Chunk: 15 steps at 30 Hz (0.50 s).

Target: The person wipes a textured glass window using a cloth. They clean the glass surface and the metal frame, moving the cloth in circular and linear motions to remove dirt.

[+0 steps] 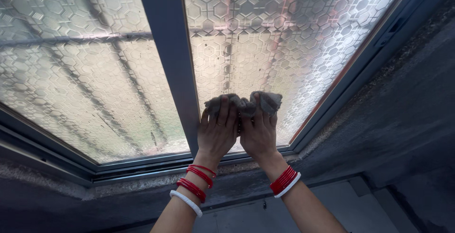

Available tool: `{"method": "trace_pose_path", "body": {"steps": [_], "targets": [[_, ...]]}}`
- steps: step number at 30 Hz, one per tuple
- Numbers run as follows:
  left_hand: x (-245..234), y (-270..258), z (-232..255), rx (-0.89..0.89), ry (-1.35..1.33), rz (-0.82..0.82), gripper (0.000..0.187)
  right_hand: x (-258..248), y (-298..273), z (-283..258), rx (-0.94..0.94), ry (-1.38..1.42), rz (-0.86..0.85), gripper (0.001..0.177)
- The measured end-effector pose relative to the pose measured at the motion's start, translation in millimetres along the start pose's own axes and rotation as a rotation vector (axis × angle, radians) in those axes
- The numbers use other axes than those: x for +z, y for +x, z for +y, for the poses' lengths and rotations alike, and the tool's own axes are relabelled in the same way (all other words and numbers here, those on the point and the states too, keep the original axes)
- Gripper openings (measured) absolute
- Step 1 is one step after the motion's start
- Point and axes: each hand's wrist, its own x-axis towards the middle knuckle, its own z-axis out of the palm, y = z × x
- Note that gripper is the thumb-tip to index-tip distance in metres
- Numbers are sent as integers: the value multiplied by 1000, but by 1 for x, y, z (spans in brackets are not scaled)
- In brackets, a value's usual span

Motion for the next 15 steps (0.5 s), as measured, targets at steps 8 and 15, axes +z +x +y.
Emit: {"method": "trace_pose_path", "body": {"steps": [8,15], "targets": [[2,27,23,-16,-47,14,54,-13,11,25,30,36,60,52],[18,3,36,35,-48,-21,52,-1,-24,36,29,-3,-33,56]]}}
